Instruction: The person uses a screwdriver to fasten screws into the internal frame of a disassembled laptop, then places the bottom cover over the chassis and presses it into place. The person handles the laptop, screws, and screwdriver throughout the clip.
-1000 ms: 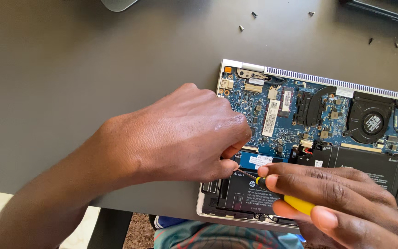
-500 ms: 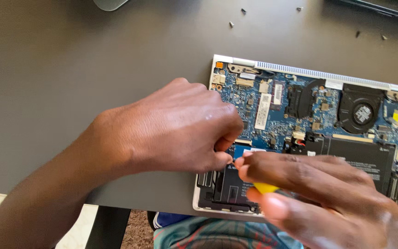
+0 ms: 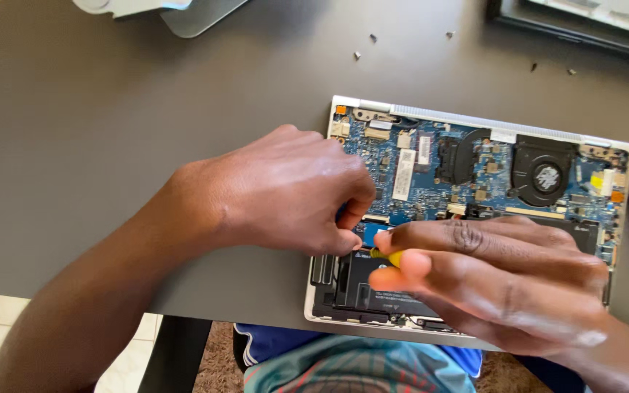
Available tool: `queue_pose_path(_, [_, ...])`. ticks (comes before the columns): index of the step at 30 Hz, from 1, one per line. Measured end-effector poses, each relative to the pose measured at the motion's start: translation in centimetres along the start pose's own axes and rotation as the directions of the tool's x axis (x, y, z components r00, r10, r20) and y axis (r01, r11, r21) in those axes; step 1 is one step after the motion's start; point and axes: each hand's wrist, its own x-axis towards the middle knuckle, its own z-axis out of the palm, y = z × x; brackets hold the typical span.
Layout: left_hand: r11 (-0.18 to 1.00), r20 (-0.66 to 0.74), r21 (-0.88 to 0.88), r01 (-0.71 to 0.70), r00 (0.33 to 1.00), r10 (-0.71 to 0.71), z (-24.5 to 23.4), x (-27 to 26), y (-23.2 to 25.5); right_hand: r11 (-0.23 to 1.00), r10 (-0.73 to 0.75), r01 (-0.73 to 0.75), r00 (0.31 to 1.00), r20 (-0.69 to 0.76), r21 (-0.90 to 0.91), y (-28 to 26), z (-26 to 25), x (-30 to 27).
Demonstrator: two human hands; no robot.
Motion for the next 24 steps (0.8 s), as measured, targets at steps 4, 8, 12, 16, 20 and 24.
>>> queue_pose_path(4, [1.000,0.002,-0.011,0.001,1.000,-0.001,-0.4,0.0,0.2,0.994,-0.029,0.026,0.999,0.031,0.106,0.0,-0.2,-0.7])
queue_pose_path(8, [0.998,0.044,-0.022,0.057,0.997,-0.056,-0.4,0.0,0.1,0.976,-0.092,0.080,0.994,0.051,0.201,0.9,0.0,-0.5])
queue_pose_path(12, [0.999,0.015,-0.040,0.029,0.999,-0.029,-0.3,0.2,0.0,0.980,-0.076,0.069,0.997,0.030,0.186,0.6,-0.1,0.5])
queue_pose_path(16, [0.998,0.006,-0.065,0.000,1.000,0.001,-0.1,0.0,-0.5,0.980,0.007,0.007,0.998,-0.069,0.199,-0.9,1.3,0.3])
queue_pose_path(20, [0.997,-0.071,-0.034,-0.069,0.995,0.067,0.4,-0.1,-0.9,0.981,0.147,-0.159,0.984,0.103,0.115,-0.4,0.4,-0.9])
queue_pose_path(24, [0.998,-0.045,-0.016,-0.064,0.997,0.064,0.9,0.2,-1.4,0.836,0.467,-0.470,0.880,0.083,0.283,-0.8,0.9,-2.6])
